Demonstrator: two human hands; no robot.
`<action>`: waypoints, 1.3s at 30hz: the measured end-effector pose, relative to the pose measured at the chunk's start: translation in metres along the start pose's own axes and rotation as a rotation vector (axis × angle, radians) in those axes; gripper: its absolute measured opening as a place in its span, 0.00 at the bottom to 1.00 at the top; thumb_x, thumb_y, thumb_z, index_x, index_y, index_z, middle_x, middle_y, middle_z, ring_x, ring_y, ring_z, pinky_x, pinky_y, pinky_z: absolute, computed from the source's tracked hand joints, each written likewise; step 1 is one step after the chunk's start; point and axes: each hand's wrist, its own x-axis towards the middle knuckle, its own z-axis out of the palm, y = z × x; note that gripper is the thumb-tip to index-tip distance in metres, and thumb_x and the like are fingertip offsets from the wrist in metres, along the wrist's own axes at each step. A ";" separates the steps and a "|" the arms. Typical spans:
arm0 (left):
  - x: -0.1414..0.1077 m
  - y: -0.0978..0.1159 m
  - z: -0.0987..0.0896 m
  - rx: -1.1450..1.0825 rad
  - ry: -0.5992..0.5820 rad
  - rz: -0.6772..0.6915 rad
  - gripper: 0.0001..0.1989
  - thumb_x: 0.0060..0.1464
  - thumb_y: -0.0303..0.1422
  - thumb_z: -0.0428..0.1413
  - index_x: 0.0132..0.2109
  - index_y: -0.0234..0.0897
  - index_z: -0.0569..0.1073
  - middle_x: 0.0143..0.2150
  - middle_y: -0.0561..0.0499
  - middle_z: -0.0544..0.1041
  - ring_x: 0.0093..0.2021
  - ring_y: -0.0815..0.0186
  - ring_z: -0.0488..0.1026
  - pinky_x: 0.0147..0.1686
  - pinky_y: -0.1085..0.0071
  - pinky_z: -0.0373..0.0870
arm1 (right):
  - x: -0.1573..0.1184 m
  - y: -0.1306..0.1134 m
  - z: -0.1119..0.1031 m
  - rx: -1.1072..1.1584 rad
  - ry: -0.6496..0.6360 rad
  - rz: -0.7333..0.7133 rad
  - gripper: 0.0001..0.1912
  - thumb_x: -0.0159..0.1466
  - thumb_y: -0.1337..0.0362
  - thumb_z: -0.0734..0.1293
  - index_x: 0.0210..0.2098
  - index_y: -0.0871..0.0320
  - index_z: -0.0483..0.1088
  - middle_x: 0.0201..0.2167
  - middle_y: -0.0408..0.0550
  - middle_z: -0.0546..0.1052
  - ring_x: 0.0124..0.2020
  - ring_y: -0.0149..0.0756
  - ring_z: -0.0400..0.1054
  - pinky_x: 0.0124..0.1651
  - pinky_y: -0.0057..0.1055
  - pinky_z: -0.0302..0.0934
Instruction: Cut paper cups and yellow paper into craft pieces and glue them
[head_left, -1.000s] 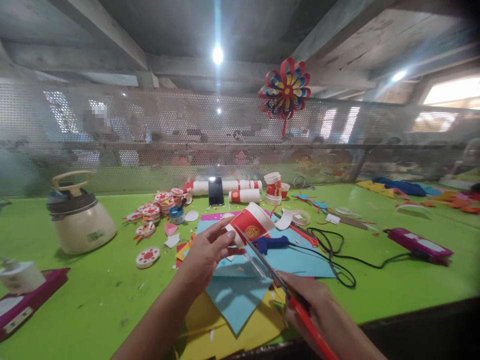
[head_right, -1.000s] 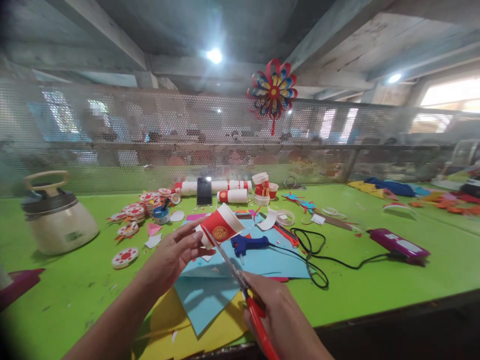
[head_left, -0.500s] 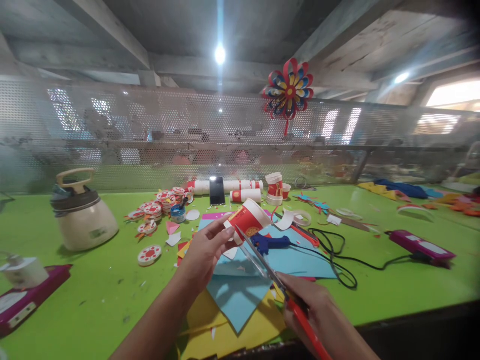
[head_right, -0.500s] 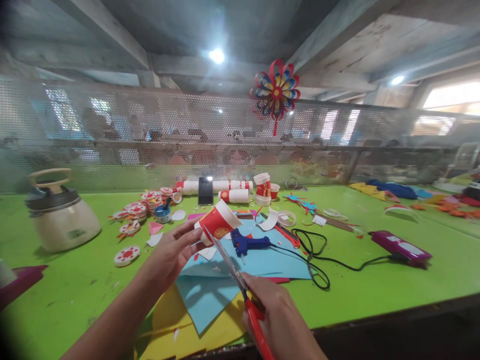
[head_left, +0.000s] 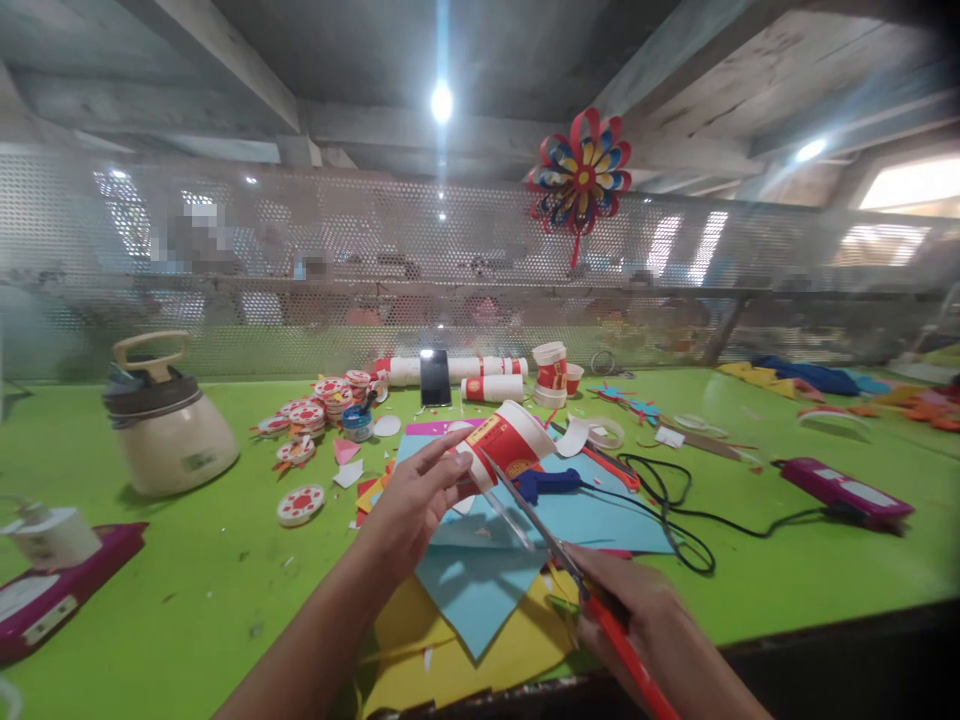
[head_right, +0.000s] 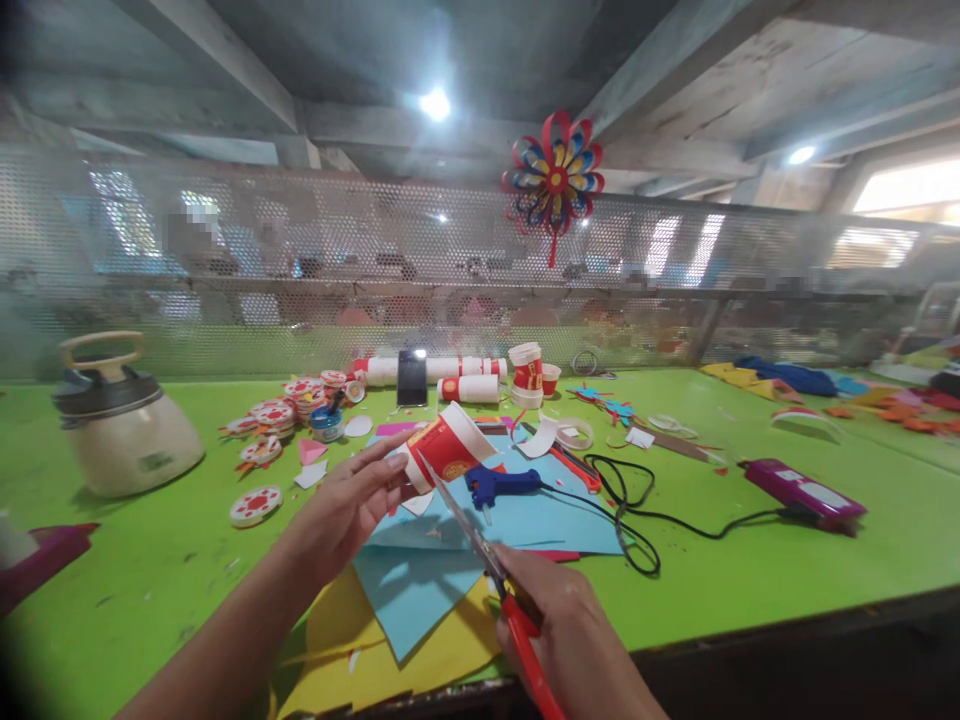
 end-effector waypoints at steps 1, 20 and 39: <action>0.000 0.000 0.000 -0.014 0.004 -0.009 0.26 0.48 0.29 0.64 0.55 0.30 0.73 0.42 0.41 0.81 0.42 0.58 0.77 0.47 0.62 0.72 | 0.000 0.000 0.000 0.030 -0.006 0.007 0.29 0.46 0.76 0.59 0.47 0.60 0.75 0.26 0.41 0.75 0.26 0.34 0.69 0.30 0.26 0.61; 0.000 -0.002 0.002 0.192 0.011 0.027 0.28 0.44 0.34 0.66 0.54 0.30 0.73 0.38 0.43 0.79 0.36 0.60 0.76 0.37 0.61 0.75 | 0.004 -0.006 -0.011 0.088 -0.063 0.011 0.28 0.51 0.73 0.59 0.51 0.62 0.74 0.26 0.43 0.73 0.28 0.36 0.68 0.35 0.27 0.63; -0.003 0.000 0.004 0.457 0.001 0.086 0.25 0.45 0.35 0.65 0.52 0.32 0.74 0.36 0.44 0.82 0.35 0.62 0.77 0.37 0.67 0.72 | 0.005 -0.013 -0.016 0.183 -0.056 0.033 0.28 0.50 0.76 0.59 0.48 0.60 0.76 0.23 0.40 0.75 0.26 0.33 0.69 0.29 0.23 0.62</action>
